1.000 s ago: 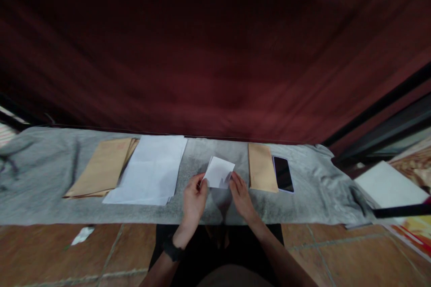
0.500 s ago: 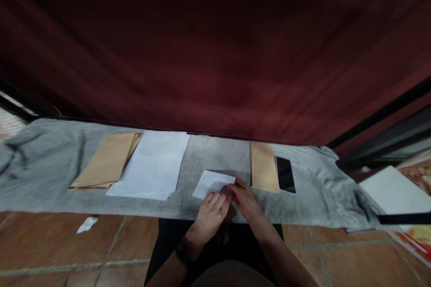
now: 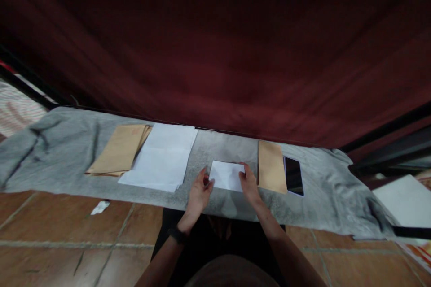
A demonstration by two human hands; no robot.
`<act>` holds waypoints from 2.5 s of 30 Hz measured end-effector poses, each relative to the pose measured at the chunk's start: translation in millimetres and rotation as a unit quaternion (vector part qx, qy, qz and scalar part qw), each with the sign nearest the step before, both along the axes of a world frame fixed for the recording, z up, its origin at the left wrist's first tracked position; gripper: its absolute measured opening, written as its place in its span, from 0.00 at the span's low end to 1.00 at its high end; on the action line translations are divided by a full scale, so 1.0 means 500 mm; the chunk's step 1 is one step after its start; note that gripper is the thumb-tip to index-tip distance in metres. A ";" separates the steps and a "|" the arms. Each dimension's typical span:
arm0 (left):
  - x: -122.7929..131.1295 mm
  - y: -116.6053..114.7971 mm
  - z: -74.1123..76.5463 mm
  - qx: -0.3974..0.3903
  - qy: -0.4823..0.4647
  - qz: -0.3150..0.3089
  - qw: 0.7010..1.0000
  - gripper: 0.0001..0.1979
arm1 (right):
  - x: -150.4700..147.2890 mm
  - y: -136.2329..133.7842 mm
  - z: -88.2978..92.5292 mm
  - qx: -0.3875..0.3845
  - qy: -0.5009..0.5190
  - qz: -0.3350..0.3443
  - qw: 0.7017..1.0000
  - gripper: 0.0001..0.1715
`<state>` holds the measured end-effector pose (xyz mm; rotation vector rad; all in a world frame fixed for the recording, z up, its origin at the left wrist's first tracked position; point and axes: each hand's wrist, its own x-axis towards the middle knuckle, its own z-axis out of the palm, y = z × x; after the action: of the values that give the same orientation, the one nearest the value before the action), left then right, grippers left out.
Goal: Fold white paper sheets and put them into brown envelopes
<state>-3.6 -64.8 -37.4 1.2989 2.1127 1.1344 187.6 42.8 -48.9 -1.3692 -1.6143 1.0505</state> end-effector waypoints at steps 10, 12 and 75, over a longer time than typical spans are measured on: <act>0.058 -0.004 0.032 -0.025 0.292 -0.079 0.953 0.26 | -0.005 -0.046 0.008 0.234 -0.282 0.033 0.930 0.33; 0.073 0.002 0.022 -0.002 0.331 -0.126 0.935 0.27 | -0.004 -0.064 0.009 0.252 -0.300 0.087 0.916 0.31; 0.033 0.043 -0.005 -0.048 0.375 -0.188 0.906 0.29 | 0.051 -0.172 -0.014 0.286 -0.433 0.091 0.850 0.36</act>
<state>12.8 -43.5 -39.7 2.2221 2.1874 0.3732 212.9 -43.3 -55.8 -1.3318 -2.4742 -0.0819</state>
